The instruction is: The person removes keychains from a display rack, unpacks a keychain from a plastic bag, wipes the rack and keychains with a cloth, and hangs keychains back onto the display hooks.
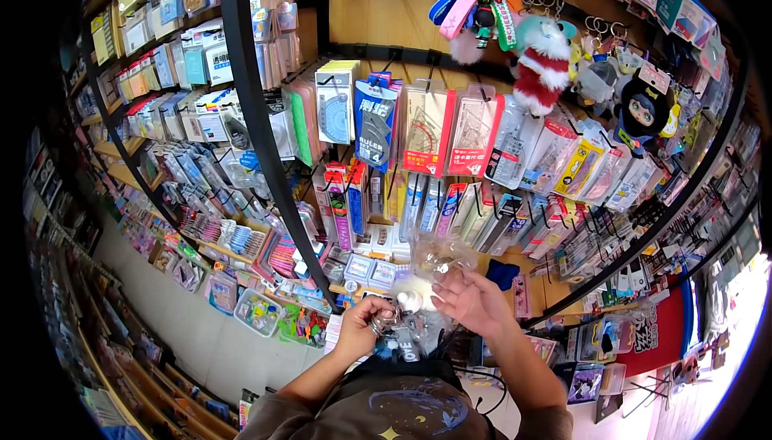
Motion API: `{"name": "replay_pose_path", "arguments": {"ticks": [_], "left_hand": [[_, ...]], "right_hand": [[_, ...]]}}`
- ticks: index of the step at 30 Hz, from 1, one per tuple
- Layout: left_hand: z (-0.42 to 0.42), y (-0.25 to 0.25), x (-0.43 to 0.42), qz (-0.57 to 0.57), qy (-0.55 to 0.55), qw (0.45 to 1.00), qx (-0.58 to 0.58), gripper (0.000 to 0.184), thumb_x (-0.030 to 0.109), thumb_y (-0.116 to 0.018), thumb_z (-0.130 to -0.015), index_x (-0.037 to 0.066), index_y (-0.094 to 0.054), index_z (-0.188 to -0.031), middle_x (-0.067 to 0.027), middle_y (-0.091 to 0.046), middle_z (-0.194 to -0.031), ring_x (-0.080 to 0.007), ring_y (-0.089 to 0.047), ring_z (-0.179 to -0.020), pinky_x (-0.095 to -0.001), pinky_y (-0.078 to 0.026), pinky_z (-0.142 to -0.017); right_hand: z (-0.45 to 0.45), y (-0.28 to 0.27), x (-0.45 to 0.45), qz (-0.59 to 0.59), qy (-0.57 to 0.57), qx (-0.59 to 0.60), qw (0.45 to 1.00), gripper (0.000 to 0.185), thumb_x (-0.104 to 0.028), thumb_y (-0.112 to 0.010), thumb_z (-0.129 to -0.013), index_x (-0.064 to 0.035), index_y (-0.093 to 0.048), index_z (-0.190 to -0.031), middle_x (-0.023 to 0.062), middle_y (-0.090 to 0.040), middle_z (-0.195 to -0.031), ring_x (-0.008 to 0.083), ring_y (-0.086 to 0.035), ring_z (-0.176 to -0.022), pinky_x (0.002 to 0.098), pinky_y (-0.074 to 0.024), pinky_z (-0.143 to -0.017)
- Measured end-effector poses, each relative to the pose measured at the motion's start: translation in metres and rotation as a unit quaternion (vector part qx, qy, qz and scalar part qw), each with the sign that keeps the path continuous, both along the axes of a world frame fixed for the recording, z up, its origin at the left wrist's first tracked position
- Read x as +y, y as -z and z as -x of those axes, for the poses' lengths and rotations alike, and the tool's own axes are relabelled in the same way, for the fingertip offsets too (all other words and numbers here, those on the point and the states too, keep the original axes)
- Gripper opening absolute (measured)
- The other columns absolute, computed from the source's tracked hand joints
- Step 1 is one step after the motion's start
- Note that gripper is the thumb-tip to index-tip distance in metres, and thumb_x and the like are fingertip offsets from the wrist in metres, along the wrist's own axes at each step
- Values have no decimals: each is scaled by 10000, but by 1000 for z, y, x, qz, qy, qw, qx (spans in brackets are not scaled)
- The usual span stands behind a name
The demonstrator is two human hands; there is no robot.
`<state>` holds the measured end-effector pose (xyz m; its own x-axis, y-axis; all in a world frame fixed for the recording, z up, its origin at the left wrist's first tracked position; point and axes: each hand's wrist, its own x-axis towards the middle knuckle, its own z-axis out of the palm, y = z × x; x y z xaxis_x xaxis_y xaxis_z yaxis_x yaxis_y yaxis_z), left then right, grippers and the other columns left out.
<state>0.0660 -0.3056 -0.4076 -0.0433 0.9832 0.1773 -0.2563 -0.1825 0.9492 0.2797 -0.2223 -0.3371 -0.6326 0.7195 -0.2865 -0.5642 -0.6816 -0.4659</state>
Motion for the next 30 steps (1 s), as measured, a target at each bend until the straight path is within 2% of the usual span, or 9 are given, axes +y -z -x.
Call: {"name": "replay_pose_path", "arguments": {"ticks": [3,6,7,11,15,22,24,27,30], "left_hand": [[-2,3,-1,-15,-2,999,37,75,45,-564,-848,20,-544,-916,4,-571,-812,-65,-517,-769,-211,-418,-706],[-11,-9,-3,-43,-8,996,77,70,38,-570,-836,22,-547,-900,-11,-564,-811,-87,-515,-793,-224,-414,-715],[-11,-1,-2,-59,-23,989,135,76,26,-591,-798,30,-556,-865,-44,-569,-817,-161,-536,-806,-263,-416,-716],[-13,-17,-2,-187,-49,929,315,110,22,-611,-725,54,-582,-826,-85,-577,-863,-283,-524,-838,-348,-405,-730],[-14,-18,-7,-214,-54,892,395,205,-23,-595,-669,67,-604,-852,-69,-572,-851,-269,-519,-873,-347,-405,-740],[-13,-14,-9,-252,-81,875,405,209,6,-616,-679,54,-617,-883,-65,-575,-826,-259,-540,-830,-349,-412,-740],[-11,-13,-10,-235,-85,883,398,213,21,-621,-696,40,-611,-908,-73,-573,-842,-268,-545,-823,-349,-418,-739],[-7,-10,-14,-177,-107,915,347,194,43,-606,-765,15,-594,-957,-87,-571,-847,-241,-562,-813,-328,-428,-717],[10,14,-6,-147,-122,957,216,277,-16,-560,-778,36,-572,-1050,-80,-572,-857,-218,-570,-770,-295,-438,-706]], "right_hand": [[7,7,-9,31,-31,64,997,244,-253,-481,-870,-85,-567,-1025,131,-598,-1055,294,-479,-1109,505,-287,-999],[17,12,-13,-2,-99,119,988,259,-263,-476,-881,-48,-553,-1005,135,-565,-1120,272,-466,-1127,472,-325,-969],[21,7,-15,17,-89,65,994,246,-258,-472,-881,-53,-563,-981,131,-569,-1116,263,-472,-1119,448,-332,-959],[31,10,-11,7,-79,-8,997,232,-263,-480,-873,-64,-565,-957,130,-576,-1102,264,-492,-1093,430,-356,-930],[40,20,-7,-17,-94,-40,995,207,-248,-500,-855,-76,-549,-960,135,-581,-1073,269,-505,-1071,418,-370,-913],[58,35,2,-43,-36,-22,998,102,-175,-547,-834,-80,-555,-870,86,-596,-834,226,-558,-797,335,-436,-682],[61,28,3,-17,-8,-51,999,110,-181,-534,-833,-72,-539,-844,65,-553,-762,190,-496,-683,315,-405,-639],[57,16,12,-29,12,-52,998,107,-175,-529,-830,-69,-536,-818,52,-520,-708,159,-437,-600,298,-376,-607],[42,-6,20,-42,-10,-63,997,118,-182,-518,-831,-69,-542,-804,46,-501,-683,147,-407,-543,274,-384,-619]]}}
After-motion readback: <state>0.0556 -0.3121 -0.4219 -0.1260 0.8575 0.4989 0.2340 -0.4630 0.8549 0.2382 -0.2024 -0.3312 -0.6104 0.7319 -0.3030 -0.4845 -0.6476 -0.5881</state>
